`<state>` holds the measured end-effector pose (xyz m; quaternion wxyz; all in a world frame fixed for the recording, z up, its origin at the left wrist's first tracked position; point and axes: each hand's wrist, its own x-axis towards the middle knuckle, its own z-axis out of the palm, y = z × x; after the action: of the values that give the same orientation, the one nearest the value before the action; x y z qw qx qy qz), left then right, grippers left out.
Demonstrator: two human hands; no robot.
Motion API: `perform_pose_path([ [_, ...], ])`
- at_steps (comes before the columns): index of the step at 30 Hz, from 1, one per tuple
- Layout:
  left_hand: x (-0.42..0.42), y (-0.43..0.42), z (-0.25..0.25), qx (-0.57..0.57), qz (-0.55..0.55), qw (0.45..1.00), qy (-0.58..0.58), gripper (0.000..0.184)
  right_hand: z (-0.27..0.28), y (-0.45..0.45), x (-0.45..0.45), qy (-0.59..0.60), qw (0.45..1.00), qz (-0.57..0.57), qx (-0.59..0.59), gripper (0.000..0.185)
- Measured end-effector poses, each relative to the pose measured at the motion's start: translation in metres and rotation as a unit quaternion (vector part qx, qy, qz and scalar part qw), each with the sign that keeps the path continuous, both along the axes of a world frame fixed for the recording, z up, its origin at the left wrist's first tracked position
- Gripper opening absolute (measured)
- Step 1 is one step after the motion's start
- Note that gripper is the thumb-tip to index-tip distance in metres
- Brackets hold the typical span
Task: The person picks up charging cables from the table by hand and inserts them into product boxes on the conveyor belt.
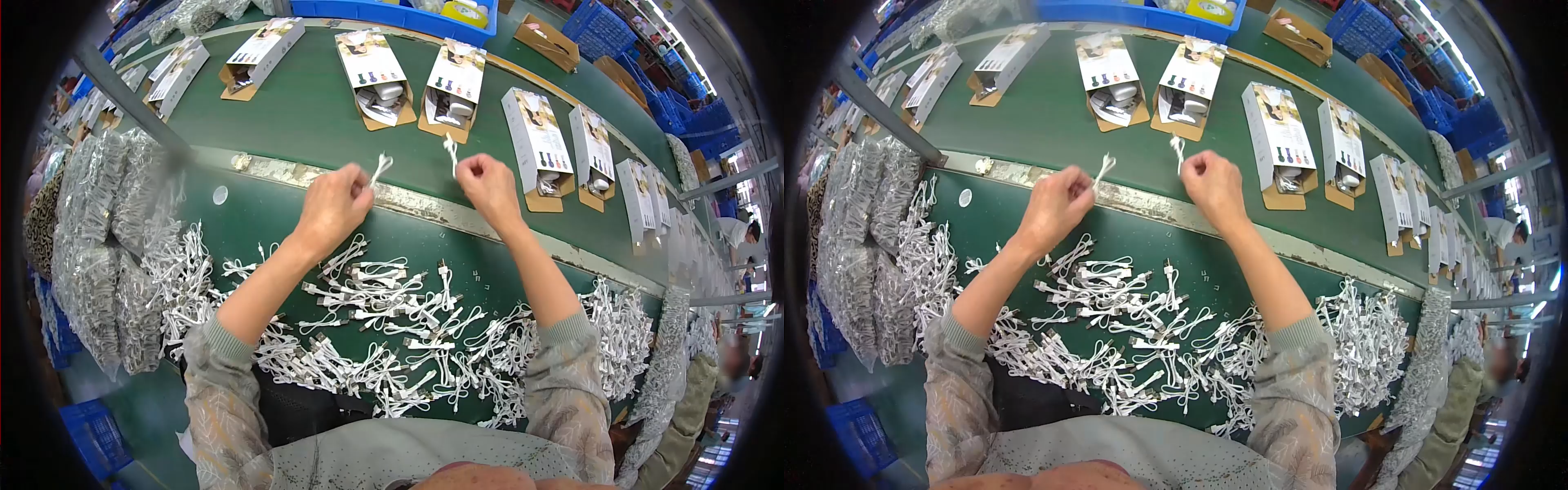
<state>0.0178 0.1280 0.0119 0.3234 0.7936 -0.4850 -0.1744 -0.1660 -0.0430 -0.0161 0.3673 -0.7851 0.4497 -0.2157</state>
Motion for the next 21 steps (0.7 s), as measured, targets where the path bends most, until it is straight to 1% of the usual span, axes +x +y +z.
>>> perform_pose_path([
  [3, 0.006, -0.046, -0.018, -0.041, 0.027, 0.995, -0.087, 0.017, -0.011, -0.031, 0.022, 0.050, 0.986, -0.007, -0.160, 0.021],
  [6, 0.004, -0.087, -0.033, -0.065, 0.040, 0.988, -0.134, 0.017, -0.032, -0.062, 0.040, 0.126, 0.961, -0.030, -0.243, 0.020],
  [9, -0.002, -0.123, -0.047, -0.058, 0.038, 0.985, -0.159, 0.017, -0.040, -0.084, 0.051, 0.169, 0.948, -0.042, -0.266, 0.020],
  [12, -0.010, -0.155, -0.053, -0.018, 0.073, 0.984, -0.159, 0.018, -0.046, -0.103, 0.055, 0.183, 0.938, -0.051, -0.291, 0.021],
  [13, -0.009, -0.161, -0.056, -0.030, 0.079, 0.987, -0.137, 0.019, -0.049, -0.106, 0.054, 0.185, 0.937, -0.053, -0.293, 0.021],
  [14, -0.007, -0.166, -0.062, -0.039, 0.085, 0.989, -0.114, 0.020, -0.053, -0.109, 0.052, 0.185, 0.944, -0.048, -0.269, 0.023],
  [15, -0.010, -0.164, -0.062, -0.049, 0.091, 0.990, -0.091, 0.022, -0.056, -0.108, 0.049, 0.165, 0.940, -0.057, -0.293, 0.024],
  [16, -0.014, -0.161, -0.060, -0.064, 0.068, 0.994, -0.052, 0.027, -0.060, -0.105, 0.042, 0.153, 0.932, -0.042, -0.327, 0.021],
  [17, -0.018, -0.155, -0.064, -0.104, 0.033, 0.992, -0.063, 0.027, -0.062, -0.103, 0.036, 0.140, 0.922, -0.026, -0.361, 0.019],
  [18, -0.020, -0.148, -0.067, -0.145, -0.003, 0.987, -0.074, 0.028, -0.050, -0.087, 0.024, 0.119, 0.916, 0.026, -0.383, 0.014],
  [19, -0.022, -0.141, -0.069, -0.187, -0.039, 0.978, -0.085, 0.029, -0.039, -0.071, 0.012, 0.119, 0.924, 0.084, -0.352, 0.009],
  [20, -0.026, -0.126, -0.062, -0.164, -0.071, 0.980, -0.084, 0.028, -0.027, -0.055, 0.001, 0.117, 0.929, 0.142, -0.320, 0.007],
  [21, -0.028, -0.109, -0.054, -0.116, -0.118, 0.984, -0.062, 0.027, -0.018, -0.036, -0.011, 0.082, 0.937, 0.220, -0.260, 0.009],
])
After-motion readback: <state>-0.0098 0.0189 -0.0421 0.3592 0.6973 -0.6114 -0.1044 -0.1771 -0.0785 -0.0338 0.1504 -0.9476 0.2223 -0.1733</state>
